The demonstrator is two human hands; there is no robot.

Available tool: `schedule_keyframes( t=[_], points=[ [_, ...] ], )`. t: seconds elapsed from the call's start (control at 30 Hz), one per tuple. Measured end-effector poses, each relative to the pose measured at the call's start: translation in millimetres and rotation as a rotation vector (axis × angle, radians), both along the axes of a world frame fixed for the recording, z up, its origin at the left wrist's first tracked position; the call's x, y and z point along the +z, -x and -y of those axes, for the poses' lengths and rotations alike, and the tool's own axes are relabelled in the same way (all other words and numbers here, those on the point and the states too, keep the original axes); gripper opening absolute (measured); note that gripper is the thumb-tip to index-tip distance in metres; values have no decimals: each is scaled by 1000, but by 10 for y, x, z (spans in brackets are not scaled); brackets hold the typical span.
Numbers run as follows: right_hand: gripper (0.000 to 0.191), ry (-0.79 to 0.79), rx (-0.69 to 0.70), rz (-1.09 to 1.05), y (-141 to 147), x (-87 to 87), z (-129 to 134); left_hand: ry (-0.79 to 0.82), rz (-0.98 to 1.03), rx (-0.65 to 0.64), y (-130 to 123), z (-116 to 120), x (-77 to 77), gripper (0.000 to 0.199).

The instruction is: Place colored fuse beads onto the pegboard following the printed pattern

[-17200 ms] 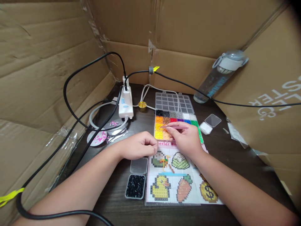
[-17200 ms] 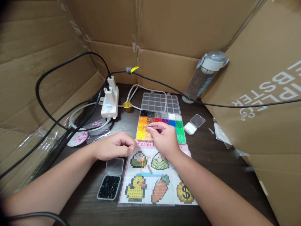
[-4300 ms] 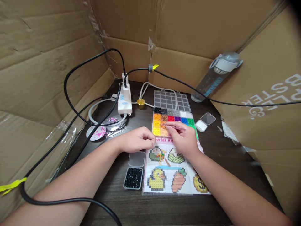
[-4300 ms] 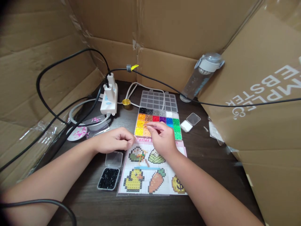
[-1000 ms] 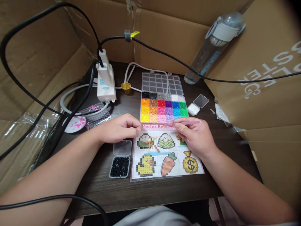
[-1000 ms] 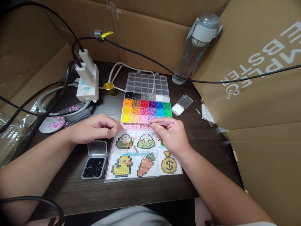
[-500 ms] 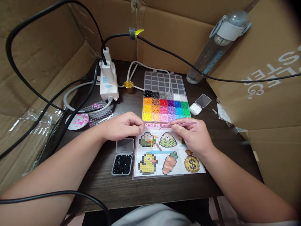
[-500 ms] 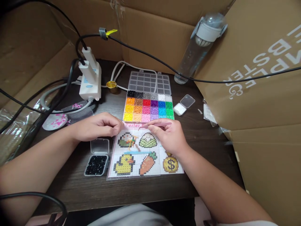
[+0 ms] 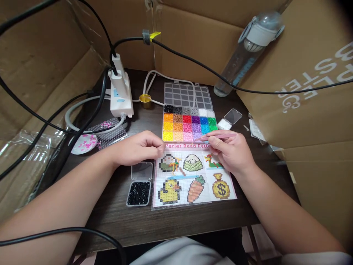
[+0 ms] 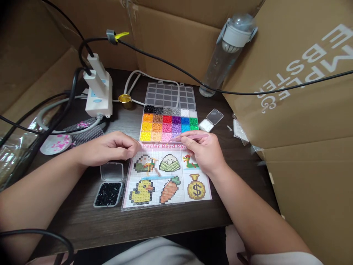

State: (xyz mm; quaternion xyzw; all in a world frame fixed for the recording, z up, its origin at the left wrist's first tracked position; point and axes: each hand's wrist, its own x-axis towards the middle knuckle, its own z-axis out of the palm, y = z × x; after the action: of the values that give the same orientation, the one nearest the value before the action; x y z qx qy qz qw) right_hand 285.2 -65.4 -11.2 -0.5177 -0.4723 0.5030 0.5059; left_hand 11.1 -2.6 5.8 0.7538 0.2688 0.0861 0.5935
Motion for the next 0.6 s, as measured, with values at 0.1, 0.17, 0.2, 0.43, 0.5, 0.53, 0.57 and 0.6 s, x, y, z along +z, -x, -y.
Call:
schedule_keyframes(
  t=[0.1,0.17,0.2,0.43,0.5,0.53,0.57,0.6],
  points=[
    [9,-27,-1,-25,-25,10,-16,-16,2,1,-6,1,2,26],
    [7,-40,-14,-39,-32,9,-19,-24,2,0,-9,2,2,25],
    [7,-45,-22,-42,-33,10,-19,-25,1,1,-10,2,1,25],
    [4,-51,-25,-51,-33,16,-24,-16,5,-3,-12,2,2,25],
    [4,-62,-25,-32,-23,8,-19,-17,12,1,-19,3,7,26],
    [4,-62,-23,-12,-10,3,-12,-19,15,1,-22,4,8,26],
    [4,-57,-22,15,9,-2,-1,-19,18,2,-25,5,8,26],
    [4,-49,-20,52,34,-5,12,-18,20,2,-27,5,6,26]
  ],
)
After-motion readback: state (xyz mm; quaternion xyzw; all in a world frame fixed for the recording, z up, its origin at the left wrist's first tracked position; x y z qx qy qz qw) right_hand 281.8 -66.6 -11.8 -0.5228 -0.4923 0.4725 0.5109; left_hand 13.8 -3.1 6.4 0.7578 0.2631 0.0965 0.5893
